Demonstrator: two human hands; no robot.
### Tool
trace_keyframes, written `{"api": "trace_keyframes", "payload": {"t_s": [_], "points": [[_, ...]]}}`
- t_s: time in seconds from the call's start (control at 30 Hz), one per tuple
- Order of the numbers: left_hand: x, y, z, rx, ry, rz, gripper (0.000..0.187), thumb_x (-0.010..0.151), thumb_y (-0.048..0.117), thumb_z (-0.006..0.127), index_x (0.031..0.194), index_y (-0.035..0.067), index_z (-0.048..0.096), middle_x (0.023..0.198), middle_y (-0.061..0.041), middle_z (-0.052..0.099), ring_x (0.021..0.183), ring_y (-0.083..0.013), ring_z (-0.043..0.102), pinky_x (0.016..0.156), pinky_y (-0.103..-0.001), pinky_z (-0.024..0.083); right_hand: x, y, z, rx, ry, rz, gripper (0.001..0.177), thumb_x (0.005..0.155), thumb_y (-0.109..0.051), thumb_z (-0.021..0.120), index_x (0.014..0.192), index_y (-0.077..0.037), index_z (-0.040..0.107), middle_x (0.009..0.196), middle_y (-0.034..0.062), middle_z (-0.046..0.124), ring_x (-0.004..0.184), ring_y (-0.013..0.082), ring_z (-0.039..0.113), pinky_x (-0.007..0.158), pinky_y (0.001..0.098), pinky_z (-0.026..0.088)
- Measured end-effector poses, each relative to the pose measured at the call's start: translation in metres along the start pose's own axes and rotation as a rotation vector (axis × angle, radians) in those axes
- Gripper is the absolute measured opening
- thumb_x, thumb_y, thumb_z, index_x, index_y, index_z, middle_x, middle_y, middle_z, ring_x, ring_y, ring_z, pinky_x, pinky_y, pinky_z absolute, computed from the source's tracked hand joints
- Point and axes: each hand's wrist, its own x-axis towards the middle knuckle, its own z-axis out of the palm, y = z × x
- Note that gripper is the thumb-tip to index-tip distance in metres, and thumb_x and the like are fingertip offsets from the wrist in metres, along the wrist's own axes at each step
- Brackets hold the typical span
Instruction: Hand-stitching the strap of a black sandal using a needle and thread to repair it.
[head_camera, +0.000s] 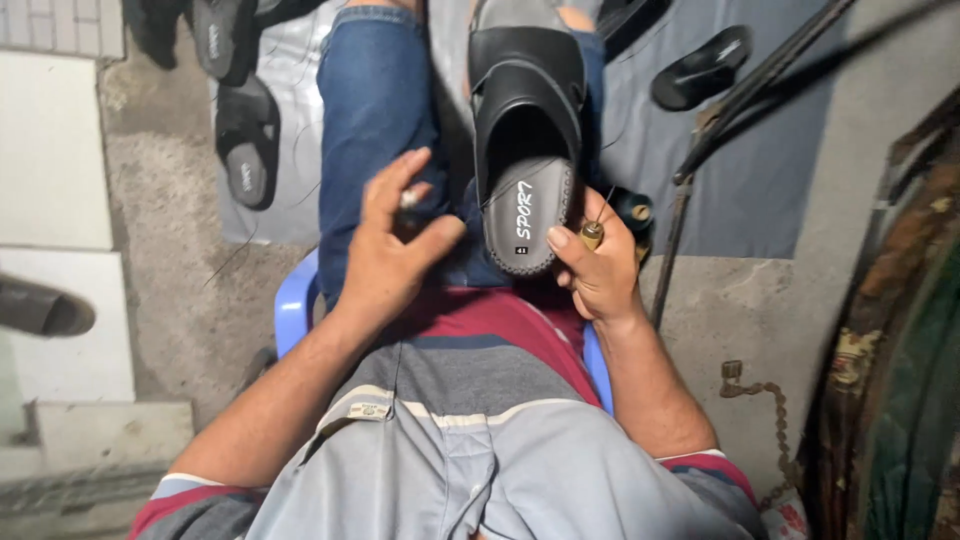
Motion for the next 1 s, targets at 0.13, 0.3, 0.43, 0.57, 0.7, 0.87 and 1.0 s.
{"api": "trace_keyframes", "payload": {"t_s": [0.13, 0.3, 0.43, 0.57, 0.7, 0.87, 1.0], "points": [[0.01, 0.012, 0.026, -0.305, -0.395, -0.175, 0.084, 0.079, 0.011, 0.069, 0.144, 0.012, 0.015, 0.128, -0.021, 0.042, 0.102, -0.0234, 0.051, 0.077, -0.034, 0.053, -0.01, -0.019, -0.005, 0.091, 0.039, -0.045, 0.036, 0.075, -0.009, 0.069, 0.107, -0.001, 0.054, 0.064, 0.0098, 0.058, 0.031, 0.0113, 0.049, 0.028, 0.0176, 0.042], [0.018, 0.025, 0.053, -0.23, -0.492, -0.222, 0.079, 0.078, 0.016, 0.069, 0.142, 0.011, 0.024, 0.113, -0.017, 0.058, 0.095, -0.0172, 0.057, 0.072, -0.029, 0.056, -0.011, -0.049, -0.037, -0.487, 0.09, -0.089, 0.044, 0.07, -0.029, 0.077, 0.105, -0.009, 0.06, 0.058, 0.008, 0.056, 0.037, 0.0128, 0.052, 0.029, 0.0212, 0.042], [0.015, 0.024, 0.071, -0.146, -0.55, -0.246, 0.082, 0.072, 0.024, 0.075, 0.14, 0.017, 0.03, 0.119, -0.018, 0.056, 0.104, -0.0216, 0.055, 0.08, -0.031, 0.051, -0.018, -0.067, -0.05, -0.327, 0.222, -0.304, 0.058, 0.084, -0.029, 0.066, 0.129, -0.001, 0.041, 0.124, 0.0166, 0.049, 0.063, 0.007, 0.051, 0.038, 0.0111, 0.043], [0.014, 0.03, 0.079, 0.038, -0.633, -0.246, 0.084, 0.07, 0.034, 0.076, 0.14, 0.024, 0.03, 0.12, -0.015, 0.057, 0.115, -0.0243, 0.054, 0.093, -0.036, 0.044, -0.017, -0.067, -0.061, -0.457, 0.246, -0.362, 0.058, 0.083, -0.014, 0.069, 0.131, 0.002, 0.039, 0.116, 0.019, 0.053, 0.061, 0.008, 0.048, 0.038, 0.015, 0.043], [0.014, 0.035, 0.078, 0.045, -0.638, -0.273, 0.085, 0.068, 0.035, 0.077, 0.139, 0.025, 0.031, 0.125, -0.015, 0.055, 0.118, -0.0245, 0.052, 0.096, -0.036, 0.041, -0.016, -0.069, -0.063, -0.427, 0.296, -0.32, 0.05, 0.086, -0.009, 0.065, 0.128, 0.002, 0.041, 0.111, 0.0179, 0.056, 0.061, 0.006, 0.049, 0.038, 0.0133, 0.043], [0.013, 0.043, 0.075, 0.027, -0.669, -0.294, 0.084, 0.07, 0.032, 0.075, 0.14, 0.019, 0.03, 0.133, -0.02, 0.046, 0.123, -0.032, 0.044, 0.101, -0.041, 0.035, -0.016, -0.068, -0.066, -0.4, 0.273, -0.315, 0.049, 0.086, -0.008, 0.064, 0.128, 0.003, 0.041, 0.111, 0.0199, 0.056, 0.064, 0.0064, 0.05, 0.038, 0.013, 0.044], [0.012, 0.042, 0.073, 0.019, -0.662, -0.276, 0.085, 0.07, 0.031, 0.075, 0.14, 0.02, 0.029, 0.134, -0.019, 0.045, 0.124, -0.0326, 0.043, 0.101, -0.042, 0.035, -0.015, -0.069, -0.062, -0.382, 0.26, -0.32, 0.05, 0.085, -0.007, 0.064, 0.128, 0.002, 0.041, 0.112, 0.0205, 0.055, 0.065, 0.0063, 0.05, 0.039, 0.013, 0.045]]}}
